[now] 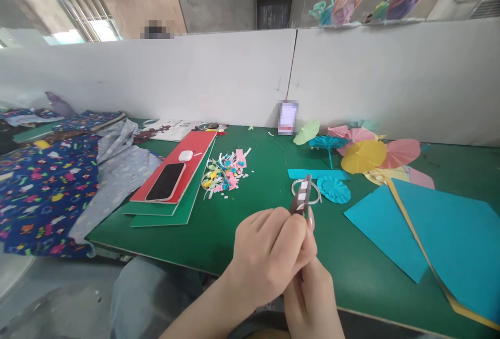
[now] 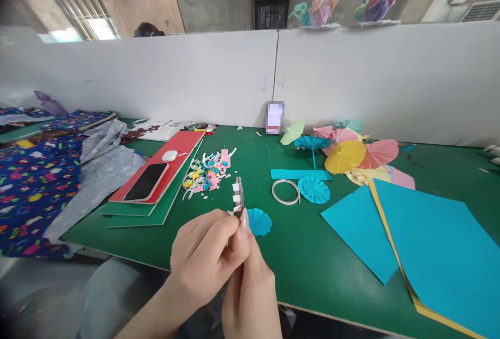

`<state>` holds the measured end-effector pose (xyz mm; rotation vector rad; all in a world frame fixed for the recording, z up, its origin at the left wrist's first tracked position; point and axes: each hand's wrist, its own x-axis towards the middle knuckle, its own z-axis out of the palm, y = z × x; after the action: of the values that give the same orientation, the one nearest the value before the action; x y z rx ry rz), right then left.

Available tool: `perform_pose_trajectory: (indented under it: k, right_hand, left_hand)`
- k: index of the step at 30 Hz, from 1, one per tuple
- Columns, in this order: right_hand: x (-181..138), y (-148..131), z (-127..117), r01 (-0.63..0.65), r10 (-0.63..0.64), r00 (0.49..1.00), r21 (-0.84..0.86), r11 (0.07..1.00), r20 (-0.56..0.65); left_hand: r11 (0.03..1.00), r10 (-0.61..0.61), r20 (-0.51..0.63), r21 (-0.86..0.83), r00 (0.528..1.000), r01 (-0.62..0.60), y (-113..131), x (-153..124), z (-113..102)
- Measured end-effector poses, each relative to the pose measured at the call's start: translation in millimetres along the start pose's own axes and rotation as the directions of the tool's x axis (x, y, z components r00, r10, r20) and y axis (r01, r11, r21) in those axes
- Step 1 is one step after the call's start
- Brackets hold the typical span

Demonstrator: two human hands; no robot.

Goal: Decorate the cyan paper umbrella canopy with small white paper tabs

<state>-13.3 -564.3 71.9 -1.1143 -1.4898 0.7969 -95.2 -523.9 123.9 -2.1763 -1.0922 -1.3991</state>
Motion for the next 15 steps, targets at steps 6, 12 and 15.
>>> perform_pose_trajectory:
  k: [6,12,15]
  right_hand:
    - [-1.3,3.4,3.4,0.058,-0.06,0.996,-0.035,0.998,-0.064]
    - [-0.1,3.9,3.8,0.07,-0.07,0.996,0.005,0.998,-0.059]
    - [3.1,1.1,2.6,0.078,-0.078,0.996,0.005,0.997,-0.04]
  left_hand:
    - [0.999,0.048,-0.056,-0.011,0.997,-0.048,-1.8,-0.9,0.9]
    - [0.996,-0.066,-0.104,-0.063,0.992,0.06,-4.0,-4.7,0.1]
    - [0.991,-0.123,-0.051,-0.064,0.991,0.119,-4.1,-3.8,1.9]
